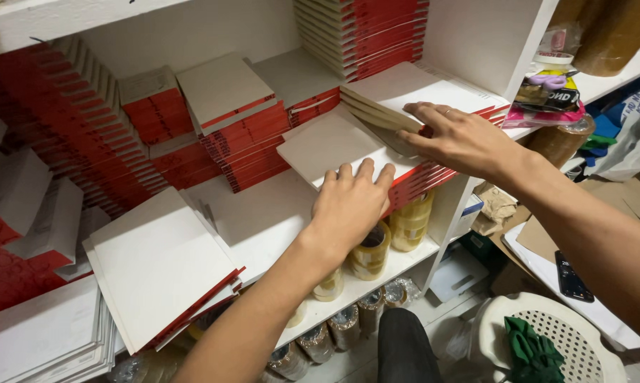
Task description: The person repeatedly picks up stacks of white paper with red edges from a shelf and places them onto other stacks. The hands move quickly, handling the paper stacks one by one in a repetitive manner.
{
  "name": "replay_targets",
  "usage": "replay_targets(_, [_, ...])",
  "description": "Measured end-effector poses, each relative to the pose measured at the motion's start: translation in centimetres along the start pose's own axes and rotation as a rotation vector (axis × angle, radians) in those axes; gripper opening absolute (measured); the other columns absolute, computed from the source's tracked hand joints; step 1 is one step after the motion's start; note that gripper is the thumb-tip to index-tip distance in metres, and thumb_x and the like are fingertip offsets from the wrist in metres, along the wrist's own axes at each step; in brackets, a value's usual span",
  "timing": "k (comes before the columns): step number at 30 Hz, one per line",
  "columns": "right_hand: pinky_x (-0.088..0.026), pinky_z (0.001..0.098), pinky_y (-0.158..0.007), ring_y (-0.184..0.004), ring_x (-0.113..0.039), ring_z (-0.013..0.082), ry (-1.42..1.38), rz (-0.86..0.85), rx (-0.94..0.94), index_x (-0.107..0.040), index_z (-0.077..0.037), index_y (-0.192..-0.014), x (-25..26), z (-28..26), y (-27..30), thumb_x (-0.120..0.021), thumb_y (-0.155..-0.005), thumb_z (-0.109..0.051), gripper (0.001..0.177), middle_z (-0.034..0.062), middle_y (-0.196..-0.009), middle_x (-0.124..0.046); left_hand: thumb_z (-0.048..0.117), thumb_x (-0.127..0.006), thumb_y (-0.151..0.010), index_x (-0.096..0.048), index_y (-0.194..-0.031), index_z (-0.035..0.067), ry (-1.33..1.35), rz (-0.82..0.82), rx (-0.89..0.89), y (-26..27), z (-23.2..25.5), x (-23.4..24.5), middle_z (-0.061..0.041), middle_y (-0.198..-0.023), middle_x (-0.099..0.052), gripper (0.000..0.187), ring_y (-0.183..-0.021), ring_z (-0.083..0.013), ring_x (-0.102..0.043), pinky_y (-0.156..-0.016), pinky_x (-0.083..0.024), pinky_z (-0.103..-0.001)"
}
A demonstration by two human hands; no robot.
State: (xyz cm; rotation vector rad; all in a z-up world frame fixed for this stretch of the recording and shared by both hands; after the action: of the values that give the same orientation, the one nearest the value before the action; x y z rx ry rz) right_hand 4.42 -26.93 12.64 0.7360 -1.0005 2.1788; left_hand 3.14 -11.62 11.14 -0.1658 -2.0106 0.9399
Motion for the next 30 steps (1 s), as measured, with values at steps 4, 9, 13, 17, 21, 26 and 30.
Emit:
replay_targets(4, [-0.063,0.0426,-0.091,-0.117,-0.070,0.0366,-0.085,0.035,-0.035,-0.065,-0.024,-0.125,0.6,0.3,-0.2,-0.073,-0.088,-0.016,0.038,0.0144,-0.135,-0.059,0.028,-0.060,-0.088,-0.069,-0.114,0.018,-0.028,0.054,-0.004,-0.6,0.0,0.2,-0.009,-0.085,-0.062,0.030,-0.072,-0.0336,-0.067,-0.064,-0.054,-0.046])
replay_targets(9, [-0.064,0.0441,-0.083,-0.109,-0.072,0.0390,-0.137,0.080,-0.049,-0.065,-0.021,-0.126,1.7,0.6,-0.5,-0.070,-0.090,-0.012,0.038,0.0152,-0.134,-0.060,0.030,-0.060,-0.088,-0.069,-0.113,0.019,-0.062,0.088,-0.010,-1.0,0.4,-0.8,-0.008,-0.083,-0.064,0.029,-0.070,-0.0320,-0.068,-0.065,-0.052,-0.046])
replay_targets(13, [-0.065,0.0438,-0.080,-0.107,-0.073,0.0391,-0.161,0.089,-0.059,-0.065,-0.020,-0.127,2.0,0.5,-0.7,-0.068,-0.090,-0.009,0.039,0.0154,-0.132,-0.061,0.029,-0.061,-0.087,-0.070,-0.115,0.019,-0.029,0.076,-0.018,-1.3,0.5,-1.8,-0.009,-0.086,-0.064,0.031,-0.073,-0.0342,-0.068,-0.064,-0.053,-0.048])
replay_targets(17, [-0.064,0.0429,-0.079,-0.105,-0.073,0.0387,-0.163,0.104,-0.056,-0.065,-0.020,-0.129,3.4,0.0,-1.0,-0.068,-0.089,-0.008,0.042,0.0163,-0.130,-0.063,0.030,-0.062,-0.088,-0.072,-0.113,0.022,0.045,0.008,-0.027,-2.4,-0.2,-3.1,-0.008,-0.090,-0.068,0.028,-0.078,-0.0347,-0.071,-0.067,-0.055,-0.047])
replay_targets(21, [-0.064,0.0414,-0.079,-0.105,-0.074,0.0369,-0.144,0.126,-0.048,-0.066,-0.019,-0.128,3.4,-0.1,-1.0,-0.067,-0.090,-0.008,0.039,0.0152,-0.128,-0.064,0.026,-0.061,-0.088,-0.075,-0.109,0.020,0.170,-0.068,-0.018,-3.2,-1.6,-3.6,-0.010,-0.094,-0.070,0.026,-0.082,-0.0366,-0.072,-0.069,-0.057,-0.049])
replay_targets(26, [-0.063,0.0434,-0.084,-0.108,-0.072,0.0372,-0.176,0.102,-0.062,-0.063,-0.019,-0.135,2.5,0.1,-0.6,-0.062,-0.093,-0.008,0.044,0.0149,-0.128,-0.064,0.044,-0.045,-0.100,-0.071,-0.119,0.018,0.365,-0.245,-0.025,-3.3,-2.2,-4.2,-0.014,-0.115,-0.066,0.042,-0.105,-0.0448,-0.066,-0.085,-0.054,-0.057])
replay_targets(30, [-0.062,0.0434,-0.086,-0.110,-0.072,0.0370,-0.191,0.079,-0.067,-0.059,-0.018,-0.141,3.7,-0.6,-1.3,-0.061,-0.094,-0.007,0.049,0.0157,-0.125,-0.065,0.043,-0.047,-0.100,-0.072,-0.117,0.020,0.281,-0.197,-0.010,-3.5,-1.4,-5.5,-0.011,-0.110,-0.063,0.037,-0.105,-0.0432,-0.065,-0.083,-0.054,-0.056])
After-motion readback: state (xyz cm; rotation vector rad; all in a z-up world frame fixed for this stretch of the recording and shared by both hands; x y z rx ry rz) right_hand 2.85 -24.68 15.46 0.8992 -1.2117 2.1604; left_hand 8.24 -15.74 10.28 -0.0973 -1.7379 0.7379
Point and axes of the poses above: each hand's wrist, its own y-axis away from the middle knuckle, its own x-axis out of the back of the hand, z = x × y, the point moved 9 cm from there along -y, towards the middle knuckle
